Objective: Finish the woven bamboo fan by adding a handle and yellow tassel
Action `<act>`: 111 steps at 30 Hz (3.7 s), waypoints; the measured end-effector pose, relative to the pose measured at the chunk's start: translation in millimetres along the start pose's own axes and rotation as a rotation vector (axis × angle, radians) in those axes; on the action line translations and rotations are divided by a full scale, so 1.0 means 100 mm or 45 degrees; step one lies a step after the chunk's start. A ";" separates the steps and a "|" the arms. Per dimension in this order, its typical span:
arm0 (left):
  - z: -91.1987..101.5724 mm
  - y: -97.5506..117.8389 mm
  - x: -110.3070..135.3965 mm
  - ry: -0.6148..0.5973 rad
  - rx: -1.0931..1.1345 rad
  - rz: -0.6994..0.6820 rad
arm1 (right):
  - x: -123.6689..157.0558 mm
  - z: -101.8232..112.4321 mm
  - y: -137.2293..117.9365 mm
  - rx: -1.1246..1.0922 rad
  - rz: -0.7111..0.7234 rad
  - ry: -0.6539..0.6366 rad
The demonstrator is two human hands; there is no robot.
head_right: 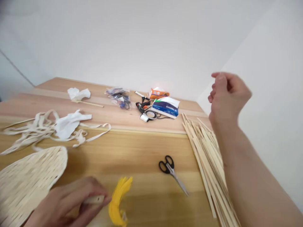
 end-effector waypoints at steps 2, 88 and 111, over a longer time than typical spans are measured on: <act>0.13 0.08 -0.04 0.015 -0.052 0.062 | 0.53 -0.14 -0.36 -0.018 -0.084 -0.421; -0.11 -0.30 1.29 0.801 1.396 1.363 | 3.77 0.33 -0.48 -0.349 -0.335 -1.110; -0.33 -0.18 1.40 0.529 1.382 1.533 | 3.78 0.08 -0.67 -0.237 -0.179 -1.091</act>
Point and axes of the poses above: each hand's wrist, its own x-axis away from the middle knuckle, its own z-axis out of the back of the hand, y = z × x, the point moved 7 cm from there along -x, towards the middle knuckle, and after that the axes turned 10 degrees about -z, right-handed, at the moved point
